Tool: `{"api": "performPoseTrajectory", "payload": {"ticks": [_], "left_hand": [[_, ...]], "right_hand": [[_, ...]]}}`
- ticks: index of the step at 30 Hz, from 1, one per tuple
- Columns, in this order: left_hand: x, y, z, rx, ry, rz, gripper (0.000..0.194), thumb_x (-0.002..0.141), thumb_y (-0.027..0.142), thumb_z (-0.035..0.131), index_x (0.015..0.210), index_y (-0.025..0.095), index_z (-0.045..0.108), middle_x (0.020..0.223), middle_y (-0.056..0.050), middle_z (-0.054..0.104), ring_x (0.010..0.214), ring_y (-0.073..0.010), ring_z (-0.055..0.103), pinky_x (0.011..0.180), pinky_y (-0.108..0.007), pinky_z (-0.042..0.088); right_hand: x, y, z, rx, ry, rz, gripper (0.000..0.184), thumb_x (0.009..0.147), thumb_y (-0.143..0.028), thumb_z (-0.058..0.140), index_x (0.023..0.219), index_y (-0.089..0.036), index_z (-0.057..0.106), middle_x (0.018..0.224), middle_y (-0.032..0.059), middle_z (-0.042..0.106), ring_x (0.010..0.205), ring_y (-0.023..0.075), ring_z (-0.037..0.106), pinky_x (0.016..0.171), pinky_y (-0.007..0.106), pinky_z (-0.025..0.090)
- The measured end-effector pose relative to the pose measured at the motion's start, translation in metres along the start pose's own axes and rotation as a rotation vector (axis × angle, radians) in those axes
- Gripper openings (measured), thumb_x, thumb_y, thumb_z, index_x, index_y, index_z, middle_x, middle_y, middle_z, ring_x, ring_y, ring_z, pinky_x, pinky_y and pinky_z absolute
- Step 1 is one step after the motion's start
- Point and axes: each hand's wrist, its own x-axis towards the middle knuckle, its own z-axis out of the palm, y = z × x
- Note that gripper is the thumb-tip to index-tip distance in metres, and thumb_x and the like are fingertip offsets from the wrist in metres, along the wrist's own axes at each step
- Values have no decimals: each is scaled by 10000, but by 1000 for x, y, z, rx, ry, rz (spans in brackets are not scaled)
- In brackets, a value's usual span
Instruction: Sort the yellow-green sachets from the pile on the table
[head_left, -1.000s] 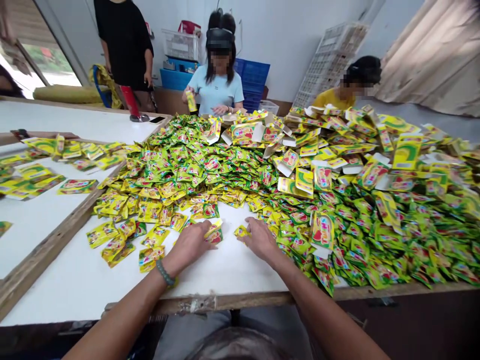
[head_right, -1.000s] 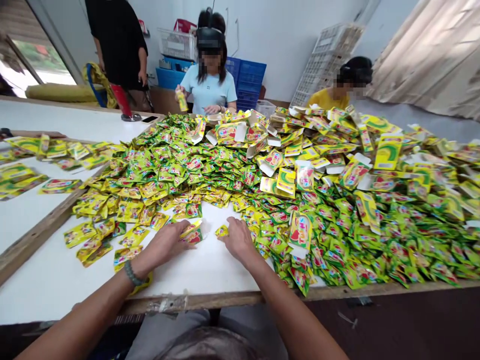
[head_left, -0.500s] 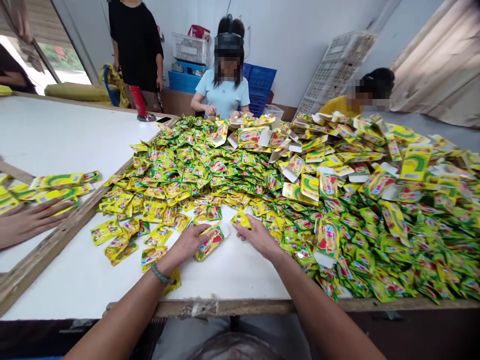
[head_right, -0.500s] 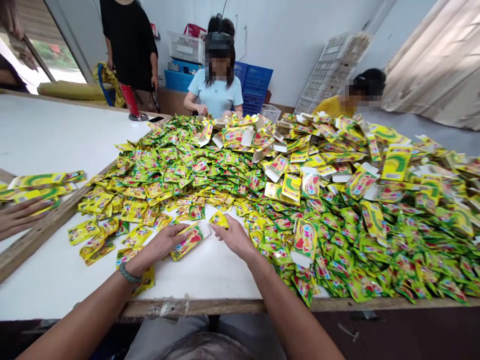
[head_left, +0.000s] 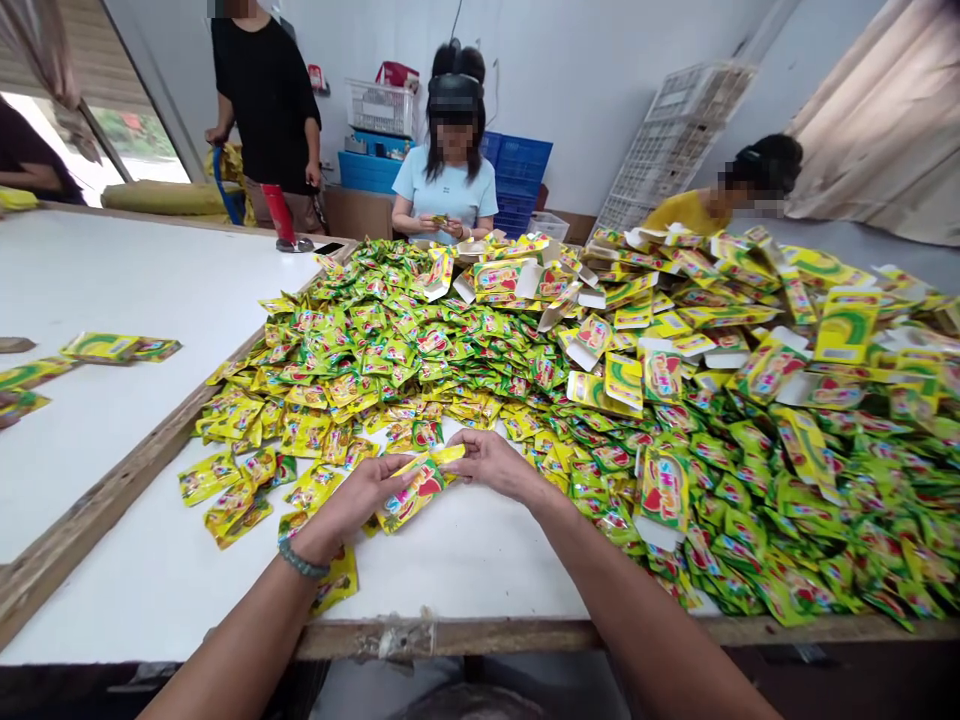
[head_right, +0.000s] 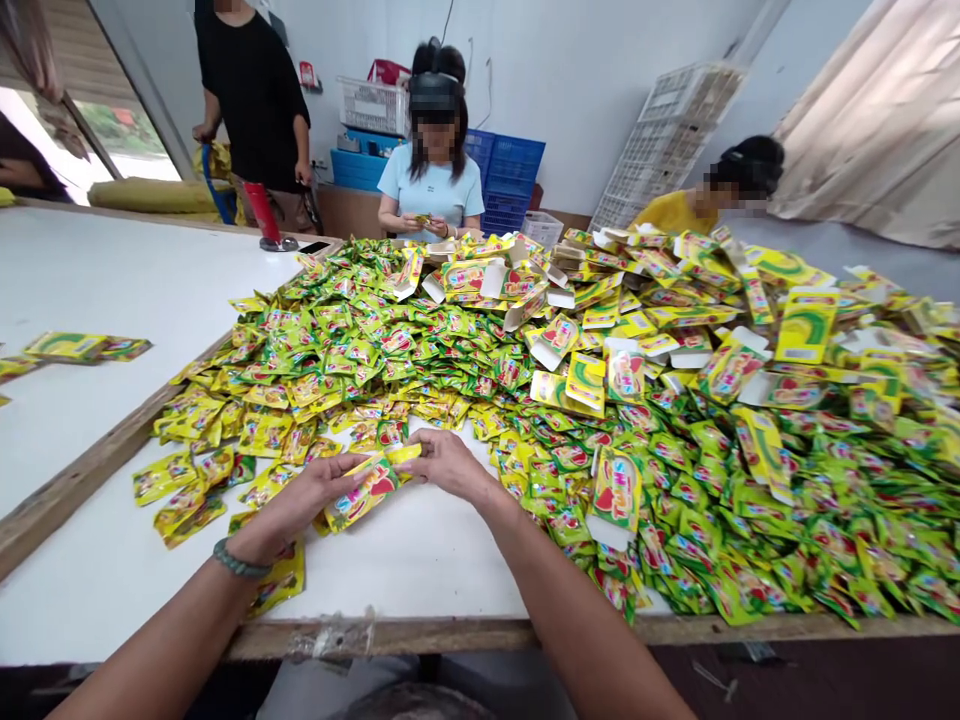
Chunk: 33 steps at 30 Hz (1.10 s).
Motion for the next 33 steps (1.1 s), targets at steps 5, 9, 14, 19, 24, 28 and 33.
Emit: {"api": "performPoseTrajectory", "payload": {"ticks": [5, 9, 14, 19, 24, 28, 33], "left_hand": [[-2, 1, -2, -72, 46, -10, 426, 677, 348, 733, 1049, 151, 671, 795, -46, 706, 606, -130, 593, 545, -200, 429], [-3, 3, -6, -225, 94, -36, 451, 667, 291, 749, 1082, 151, 641, 784, -51, 711, 548, -115, 601, 524, -205, 470], [-3, 9, -19, -352, 227, 51, 417, 658, 233, 756, 1047, 135, 644, 853, -64, 720, 633, -127, 646, 605, -206, 515], [-3, 12, -24, -342, 318, 65, 401, 633, 243, 768, 1000, 122, 660, 839, -71, 725, 634, -142, 654, 593, -205, 514], [-1, 11, -13, -249, 255, -4, 377, 612, 284, 779, 939, 127, 676, 773, -55, 722, 581, -128, 637, 552, -200, 497], [2, 5, -5, -150, 240, -57, 402, 638, 344, 762, 975, 144, 670, 726, -33, 712, 542, -128, 613, 507, -206, 470], [8, -3, 0, -34, 192, -31, 452, 660, 391, 739, 1030, 144, 658, 789, -42, 716, 584, -140, 615, 537, -216, 462]], "right_hand": [[15, 5, 14, -117, 212, 9, 386, 554, -437, 773, 720, -182, 534, 521, -75, 482, 456, 84, 444, 435, 190, 316], [24, -2, 12, -15, 130, -26, 366, 777, -530, 543, 789, -168, 597, 635, -21, 572, 537, 105, 508, 512, 221, 398], [36, -7, 7, -326, 269, -284, 297, 815, -245, 491, 1087, -195, 600, 1068, 50, 641, 959, 173, 577, 837, 308, 443], [34, 6, 20, -930, 46, -475, 488, 721, -59, 498, 1189, -187, 554, 1153, 89, 614, 1171, 242, 456, 957, 403, 358], [19, 27, 2, -835, 239, -335, 403, 768, -29, 416, 1082, -192, 609, 1042, 81, 647, 988, 206, 564, 888, 356, 427], [8, 30, -16, -212, 414, -183, 287, 801, -187, 482, 1076, -212, 559, 1027, 57, 613, 910, 193, 588, 777, 355, 506], [5, 16, -4, 501, 323, -91, 396, 683, -339, 664, 1021, -212, 499, 941, 34, 578, 847, 167, 597, 703, 323, 531]]}}
